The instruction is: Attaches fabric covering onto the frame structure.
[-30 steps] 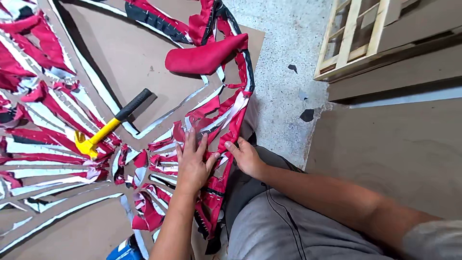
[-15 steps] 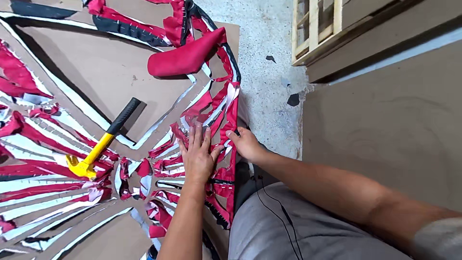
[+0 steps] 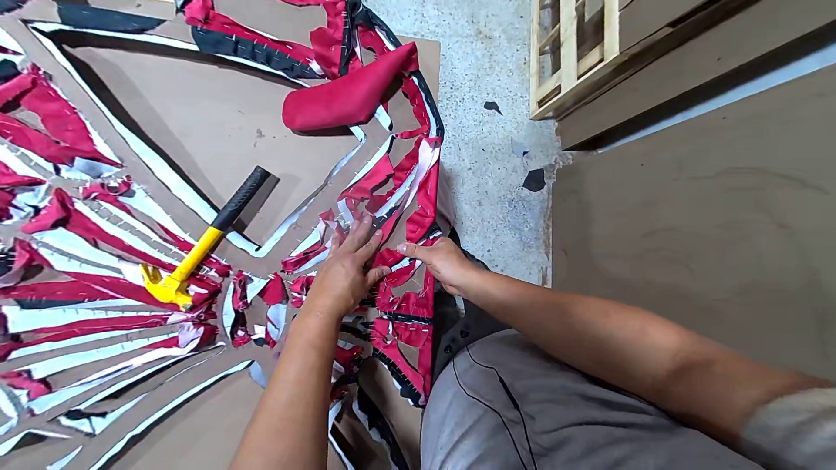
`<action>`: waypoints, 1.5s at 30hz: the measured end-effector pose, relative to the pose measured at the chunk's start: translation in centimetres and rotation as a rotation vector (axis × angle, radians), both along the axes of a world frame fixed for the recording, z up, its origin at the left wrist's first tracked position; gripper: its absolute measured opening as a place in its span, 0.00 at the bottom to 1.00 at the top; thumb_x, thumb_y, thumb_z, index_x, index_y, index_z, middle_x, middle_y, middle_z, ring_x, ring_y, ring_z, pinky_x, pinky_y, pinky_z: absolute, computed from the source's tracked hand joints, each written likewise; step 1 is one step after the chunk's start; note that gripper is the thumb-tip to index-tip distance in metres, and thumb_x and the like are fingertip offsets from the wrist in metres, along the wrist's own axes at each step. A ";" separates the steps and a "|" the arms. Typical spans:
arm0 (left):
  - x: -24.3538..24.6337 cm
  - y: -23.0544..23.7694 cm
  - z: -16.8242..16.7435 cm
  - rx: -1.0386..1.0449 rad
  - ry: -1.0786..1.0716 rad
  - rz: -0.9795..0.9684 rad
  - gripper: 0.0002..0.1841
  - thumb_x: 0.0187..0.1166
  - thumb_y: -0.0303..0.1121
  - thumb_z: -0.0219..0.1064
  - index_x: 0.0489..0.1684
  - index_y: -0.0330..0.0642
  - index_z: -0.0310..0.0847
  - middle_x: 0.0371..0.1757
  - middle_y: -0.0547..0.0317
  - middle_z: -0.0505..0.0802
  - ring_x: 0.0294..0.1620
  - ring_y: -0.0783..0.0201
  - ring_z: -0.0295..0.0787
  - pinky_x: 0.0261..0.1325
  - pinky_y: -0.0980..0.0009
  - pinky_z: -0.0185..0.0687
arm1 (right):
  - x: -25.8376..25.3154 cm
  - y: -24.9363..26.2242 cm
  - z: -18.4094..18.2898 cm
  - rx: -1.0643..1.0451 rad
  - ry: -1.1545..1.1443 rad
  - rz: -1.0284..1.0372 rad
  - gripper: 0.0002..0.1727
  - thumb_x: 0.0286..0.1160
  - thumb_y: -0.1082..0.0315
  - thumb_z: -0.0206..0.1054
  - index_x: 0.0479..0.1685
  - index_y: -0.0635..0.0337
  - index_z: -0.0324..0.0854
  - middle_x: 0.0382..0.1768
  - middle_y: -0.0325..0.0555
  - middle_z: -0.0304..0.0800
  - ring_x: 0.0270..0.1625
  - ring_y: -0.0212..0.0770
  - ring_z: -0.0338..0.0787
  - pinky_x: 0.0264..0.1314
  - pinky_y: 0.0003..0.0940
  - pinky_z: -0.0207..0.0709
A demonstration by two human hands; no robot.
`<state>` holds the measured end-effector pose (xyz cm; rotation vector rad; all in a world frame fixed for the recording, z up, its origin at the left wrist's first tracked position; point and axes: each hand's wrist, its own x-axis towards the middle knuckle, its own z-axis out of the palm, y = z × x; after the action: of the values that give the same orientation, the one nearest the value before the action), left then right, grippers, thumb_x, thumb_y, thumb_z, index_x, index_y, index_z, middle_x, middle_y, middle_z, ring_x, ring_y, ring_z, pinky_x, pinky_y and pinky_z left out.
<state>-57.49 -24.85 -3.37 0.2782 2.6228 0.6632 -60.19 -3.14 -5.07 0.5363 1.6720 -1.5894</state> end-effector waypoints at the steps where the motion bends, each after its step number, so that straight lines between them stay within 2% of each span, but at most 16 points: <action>1: -0.3 0.0 0.5 -0.014 -0.033 -0.011 0.34 0.80 0.50 0.72 0.85 0.48 0.73 0.95 0.59 0.60 0.96 0.52 0.50 0.93 0.40 0.48 | -0.1 -0.2 0.4 0.039 0.002 0.000 0.25 0.66 0.49 0.82 0.44 0.65 0.87 0.44 0.52 0.94 0.52 0.44 0.92 0.59 0.51 0.84; 9: -2.0 -0.2 1.4 -0.058 -0.136 -0.019 0.36 0.77 0.49 0.76 0.87 0.56 0.71 0.95 0.64 0.61 0.94 0.48 0.56 0.87 0.37 0.60 | 0.0 -1.4 1.1 0.205 -0.009 -0.032 0.25 0.66 0.48 0.81 0.34 0.65 0.83 0.29 0.50 0.85 0.35 0.46 0.85 0.39 0.51 0.77; 12: -2.5 -0.5 1.9 -0.091 -0.205 -0.049 0.36 0.79 0.46 0.74 0.90 0.62 0.66 0.97 0.70 0.56 0.96 0.53 0.50 0.88 0.39 0.59 | 0.1 -1.4 0.5 0.174 -0.015 -0.071 0.23 0.66 0.50 0.81 0.34 0.64 0.84 0.29 0.49 0.85 0.35 0.43 0.85 0.40 0.49 0.78; 15: -0.8 -0.7 0.1 -0.063 -0.004 -0.054 0.34 0.78 0.45 0.74 0.88 0.56 0.71 0.95 0.64 0.61 0.96 0.53 0.50 0.92 0.41 0.50 | 0.4 -1.0 -1.0 0.074 -0.022 -0.071 0.21 0.68 0.53 0.80 0.43 0.65 0.87 0.43 0.52 0.93 0.51 0.45 0.92 0.57 0.52 0.84; 17: -0.6 -0.9 -0.7 -0.056 0.053 -0.079 0.34 0.79 0.45 0.73 0.88 0.55 0.70 0.95 0.62 0.61 0.96 0.53 0.50 0.93 0.42 0.48 | 0.1 -0.8 -1.5 0.044 -0.027 -0.064 0.21 0.69 0.54 0.80 0.45 0.65 0.87 0.46 0.52 0.94 0.55 0.44 0.92 0.61 0.51 0.84; 19: -0.6 -1.2 -0.8 -0.012 0.033 -0.074 0.36 0.78 0.46 0.74 0.89 0.53 0.69 0.95 0.63 0.61 0.96 0.54 0.51 0.94 0.42 0.48 | 0.1 -0.5 -1.5 0.037 -0.038 -0.027 0.21 0.69 0.53 0.80 0.45 0.64 0.87 0.46 0.51 0.94 0.54 0.43 0.92 0.61 0.51 0.84; 21: -0.7 -1.4 -0.4 0.036 -0.003 -0.023 0.45 0.71 0.47 0.80 0.92 0.50 0.63 0.95 0.62 0.62 0.95 0.56 0.52 0.94 0.44 0.49 | -0.6 0.2 -1.3 0.024 -0.043 0.065 0.23 0.69 0.52 0.79 0.46 0.65 0.87 0.45 0.52 0.94 0.52 0.44 0.93 0.59 0.51 0.85; 23: -0.6 -1.3 -0.7 0.034 0.032 0.024 0.50 0.67 0.53 0.81 0.93 0.49 0.59 0.94 0.62 0.63 0.95 0.57 0.54 0.93 0.45 0.51 | -2.5 1.6 -0.8 0.022 -0.031 0.161 0.29 0.70 0.47 0.78 0.54 0.66 0.84 0.44 0.52 0.93 0.48 0.44 0.93 0.54 0.50 0.87; 25: 0.5 -1.0 -1.9 0.010 0.127 0.042 0.52 0.67 0.63 0.75 0.93 0.48 0.59 0.95 0.60 0.61 0.96 0.57 0.50 0.95 0.44 0.45 | -5.7 3.0 -0.5 0.045 0.047 0.173 0.32 0.76 0.40 0.70 0.59 0.62 0.82 0.38 0.46 0.92 0.36 0.38 0.89 0.39 0.40 0.85; 26: 0.9 -0.8 -2.6 -0.004 0.168 0.051 0.52 0.69 0.69 0.69 0.93 0.48 0.59 0.96 0.61 0.59 0.97 0.57 0.46 0.96 0.42 0.39 | -7.9 3.4 -0.3 0.050 0.091 0.147 0.33 0.80 0.38 0.65 0.62 0.62 0.82 0.38 0.44 0.89 0.35 0.36 0.86 0.38 0.37 0.82; 27: 1.3 -0.6 -3.1 -0.018 0.198 0.064 0.53 0.70 0.73 0.63 0.93 0.49 0.59 0.96 0.62 0.58 0.97 0.56 0.44 0.96 0.40 0.34 | -10.4 3.7 -0.1 0.037 0.108 0.123 0.35 0.83 0.37 0.60 0.67 0.62 0.80 0.46 0.47 0.93 0.43 0.40 0.93 0.49 0.41 0.90; 29: 1.6 -0.1 -4.1 -0.035 0.253 0.104 0.51 0.73 0.77 0.54 0.94 0.52 0.59 0.96 0.65 0.58 0.98 0.56 0.42 0.95 0.36 0.30 | -14.8 3.3 -0.2 0.033 0.130 0.052 0.39 0.84 0.34 0.55 0.69 0.63 0.79 0.50 0.51 0.95 0.48 0.44 0.96 0.55 0.46 0.91; 32: 1.6 0.4 -4.9 -0.050 0.305 0.136 0.47 0.78 0.75 0.49 0.94 0.56 0.60 0.96 0.67 0.59 0.97 0.58 0.44 0.95 0.36 0.34 | -17.1 1.8 -1.7 0.154 0.172 -0.040 0.36 0.83 0.35 0.59 0.60 0.65 0.82 0.47 0.53 0.94 0.48 0.46 0.96 0.53 0.50 0.91; 37: 1.7 0.6 -5.6 -0.074 0.328 0.148 0.44 0.78 0.75 0.46 0.93 0.61 0.61 0.95 0.70 0.60 0.97 0.59 0.46 0.94 0.36 0.37 | -14.3 0.1 -4.3 0.327 0.350 -0.216 0.30 0.87 0.41 0.57 0.45 0.63 0.84 0.35 0.52 0.89 0.41 0.46 0.91 0.48 0.52 0.85; 42: 1.5 0.4 -5.7 -0.078 0.338 0.122 0.43 0.79 0.76 0.44 0.92 0.64 0.62 0.96 0.68 0.60 0.97 0.55 0.46 0.93 0.34 0.37 | -14.8 -1.1 -3.3 0.531 0.351 -0.132 0.30 0.91 0.42 0.49 0.40 0.60 0.84 0.31 0.50 0.87 0.40 0.47 0.89 0.45 0.54 0.81; 45: 1.5 0.1 -5.6 -0.080 0.328 0.106 0.44 0.78 0.76 0.45 0.93 0.63 0.62 0.96 0.66 0.59 0.97 0.54 0.45 0.93 0.33 0.36 | -15.2 -0.8 -2.7 0.476 0.277 -0.042 0.36 0.91 0.37 0.45 0.41 0.62 0.84 0.35 0.54 0.87 0.45 0.50 0.89 0.49 0.57 0.80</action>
<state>-55.98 -24.73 -9.01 0.2430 2.9877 0.5861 -75.43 -3.89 -7.76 0.6084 2.2858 -1.3360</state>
